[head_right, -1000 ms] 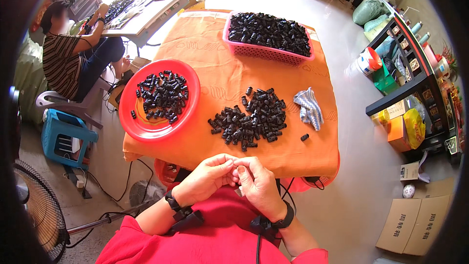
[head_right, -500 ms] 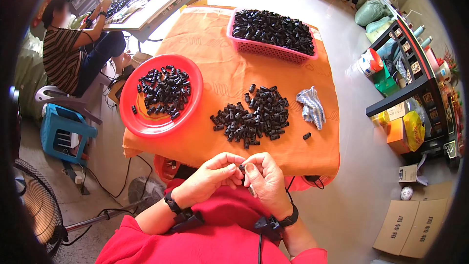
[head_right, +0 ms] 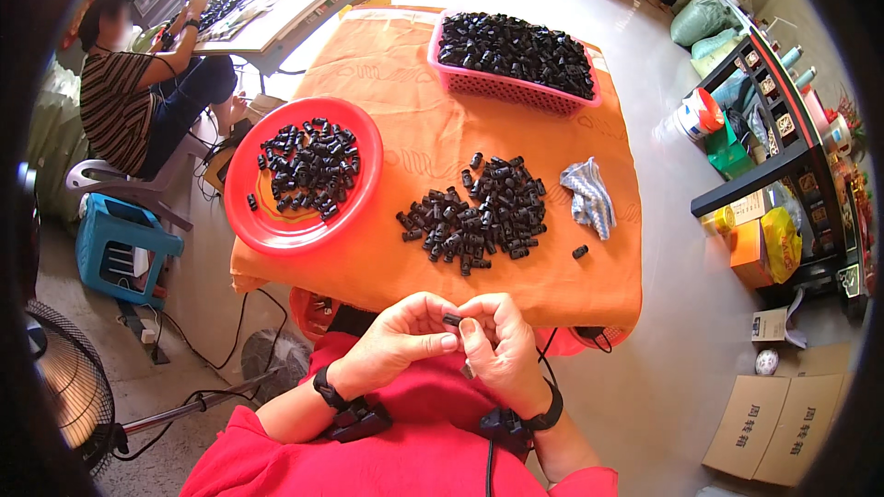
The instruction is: Manually assemble small black plastic or rubber components at a table.
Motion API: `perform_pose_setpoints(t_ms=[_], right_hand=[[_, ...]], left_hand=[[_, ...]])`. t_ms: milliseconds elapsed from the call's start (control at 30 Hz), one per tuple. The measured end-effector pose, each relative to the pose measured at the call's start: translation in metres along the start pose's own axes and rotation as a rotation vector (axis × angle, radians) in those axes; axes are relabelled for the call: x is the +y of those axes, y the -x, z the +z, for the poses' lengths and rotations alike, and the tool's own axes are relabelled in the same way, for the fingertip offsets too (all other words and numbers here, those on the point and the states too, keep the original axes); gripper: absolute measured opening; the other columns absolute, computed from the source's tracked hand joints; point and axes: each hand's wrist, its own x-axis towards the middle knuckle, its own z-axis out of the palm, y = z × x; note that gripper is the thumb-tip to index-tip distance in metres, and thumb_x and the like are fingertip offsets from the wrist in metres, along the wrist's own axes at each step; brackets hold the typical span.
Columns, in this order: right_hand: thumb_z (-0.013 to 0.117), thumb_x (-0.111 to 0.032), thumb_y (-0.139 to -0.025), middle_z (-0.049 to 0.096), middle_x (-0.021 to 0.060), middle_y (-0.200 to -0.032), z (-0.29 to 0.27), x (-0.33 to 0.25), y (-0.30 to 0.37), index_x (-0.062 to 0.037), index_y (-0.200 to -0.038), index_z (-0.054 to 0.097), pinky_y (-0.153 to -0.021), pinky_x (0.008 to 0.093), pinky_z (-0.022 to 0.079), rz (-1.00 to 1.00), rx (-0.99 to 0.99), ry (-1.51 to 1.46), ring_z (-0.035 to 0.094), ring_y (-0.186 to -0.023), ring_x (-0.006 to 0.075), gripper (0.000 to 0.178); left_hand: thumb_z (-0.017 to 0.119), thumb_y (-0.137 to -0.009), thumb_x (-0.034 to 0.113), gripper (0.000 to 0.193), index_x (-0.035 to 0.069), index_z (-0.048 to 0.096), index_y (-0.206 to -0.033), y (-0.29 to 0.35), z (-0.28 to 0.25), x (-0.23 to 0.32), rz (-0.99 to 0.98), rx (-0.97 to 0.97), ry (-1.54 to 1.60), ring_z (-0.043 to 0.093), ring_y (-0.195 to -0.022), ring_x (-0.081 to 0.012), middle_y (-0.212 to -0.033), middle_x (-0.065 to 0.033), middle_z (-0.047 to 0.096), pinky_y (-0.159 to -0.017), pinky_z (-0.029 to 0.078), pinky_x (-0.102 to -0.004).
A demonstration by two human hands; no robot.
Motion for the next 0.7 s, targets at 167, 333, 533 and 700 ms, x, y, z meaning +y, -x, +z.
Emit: perform_pose_setpoints(t_ms=[167, 333, 533, 700], right_hand=[[0.057, -0.003, -0.098, 0.067, 0.0061, -0.093, 0.001, -0.003, 0.003, -0.0018, -0.109, 0.051, -0.070, 0.0212, 0.053, -0.027, -0.036, 0.051, 0.065, -0.079, 0.0071, 0.013], [0.058, -0.003, -0.098, 0.068, 0.0062, -0.091, 0.004, -0.002, 0.005, -0.0017, -0.109, 0.050, -0.067, 0.0219, 0.053, -0.040, -0.019, 0.015, 0.066, -0.077, 0.0085, 0.013], [0.064, -0.003, -0.094, 0.067, 0.0058, -0.081, 0.004, -0.006, 0.010, -0.0020, -0.108, 0.050, -0.051, 0.0236, 0.049, -0.115, -0.113, 0.195, 0.064, -0.064, 0.0074, 0.019], [0.071, -0.002, -0.088, 0.066, 0.0072, -0.077, 0.010, -0.022, 0.011, -0.0023, -0.121, 0.054, -0.053, 0.0252, 0.050, -0.160, -0.082, 0.349, 0.063, -0.059, 0.0105, 0.036]], left_hand=[[0.062, -0.097, 0.008, 0.021, 0.002, 0.058, -0.117, 0.000, 0.000, 0.000, 0.007, 0.063, -0.027, 0.060, -0.096, -0.0122, -0.106, -0.0042, 0.063, -0.087, 0.051, -0.0288], [0.061, -0.098, 0.012, 0.022, 0.001, 0.059, -0.117, 0.001, -0.004, -0.002, -0.001, 0.036, 0.094, 0.059, -0.093, -0.0122, -0.106, -0.0039, 0.063, -0.087, 0.050, -0.0294], [0.065, -0.096, 0.021, 0.023, 0.003, 0.062, -0.110, 0.001, -0.014, -0.004, -0.038, -0.039, 0.247, 0.060, -0.090, -0.0123, -0.103, -0.0037, 0.064, -0.082, 0.049, -0.0293], [0.067, -0.095, 0.027, 0.025, 0.004, 0.063, -0.105, 0.003, -0.019, 0.004, -0.069, -0.071, 0.213, 0.061, -0.087, -0.0121, -0.100, -0.0033, 0.065, -0.077, 0.049, -0.0284]])
